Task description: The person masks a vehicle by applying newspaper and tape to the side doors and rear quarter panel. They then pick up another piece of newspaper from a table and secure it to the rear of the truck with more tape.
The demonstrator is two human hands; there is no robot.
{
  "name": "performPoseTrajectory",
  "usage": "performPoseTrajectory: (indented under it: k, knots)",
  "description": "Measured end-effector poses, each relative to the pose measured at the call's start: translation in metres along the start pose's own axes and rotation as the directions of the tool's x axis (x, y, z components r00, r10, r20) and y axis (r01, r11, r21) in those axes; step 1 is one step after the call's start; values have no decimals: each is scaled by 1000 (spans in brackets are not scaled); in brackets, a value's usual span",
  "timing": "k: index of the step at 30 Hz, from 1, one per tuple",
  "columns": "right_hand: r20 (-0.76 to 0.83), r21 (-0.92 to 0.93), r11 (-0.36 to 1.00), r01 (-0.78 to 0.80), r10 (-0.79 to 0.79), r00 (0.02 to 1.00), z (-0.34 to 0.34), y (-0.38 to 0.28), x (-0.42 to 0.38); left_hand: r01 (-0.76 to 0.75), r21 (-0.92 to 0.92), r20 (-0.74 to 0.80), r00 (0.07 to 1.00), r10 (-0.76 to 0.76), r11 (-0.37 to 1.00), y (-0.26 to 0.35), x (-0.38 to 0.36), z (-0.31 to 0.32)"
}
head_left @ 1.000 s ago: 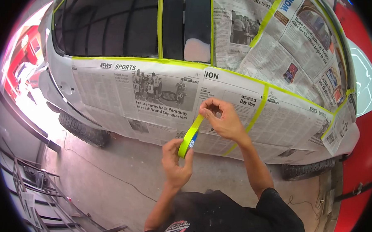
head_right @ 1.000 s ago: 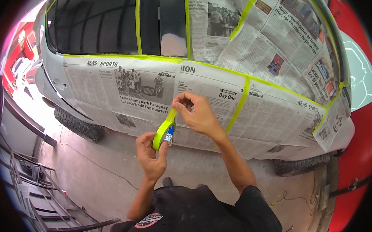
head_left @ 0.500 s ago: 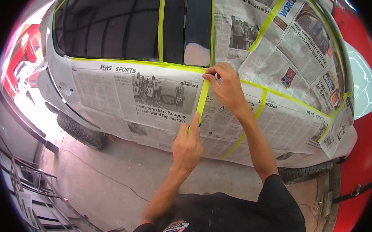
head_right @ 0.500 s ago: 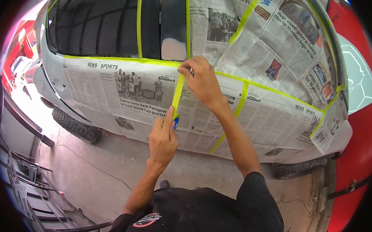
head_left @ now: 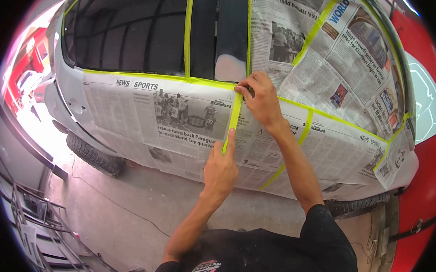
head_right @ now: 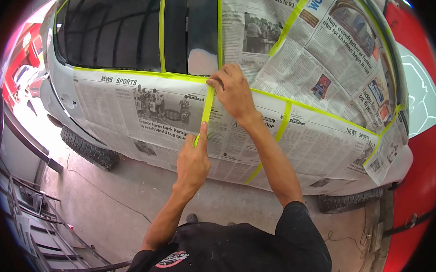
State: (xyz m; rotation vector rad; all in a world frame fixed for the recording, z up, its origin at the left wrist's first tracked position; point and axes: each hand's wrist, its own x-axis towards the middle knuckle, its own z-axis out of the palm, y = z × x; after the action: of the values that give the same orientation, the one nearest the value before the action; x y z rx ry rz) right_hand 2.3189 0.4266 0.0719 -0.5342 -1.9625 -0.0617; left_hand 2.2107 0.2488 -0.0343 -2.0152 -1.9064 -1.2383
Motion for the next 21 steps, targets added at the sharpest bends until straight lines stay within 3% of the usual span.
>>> performPoseTrajectory:
  k: [21]
  knots:
    - [-63,3,998,-66,66,996,2,-1,-4,131,115,214,965,-153,985,7,15,-6]
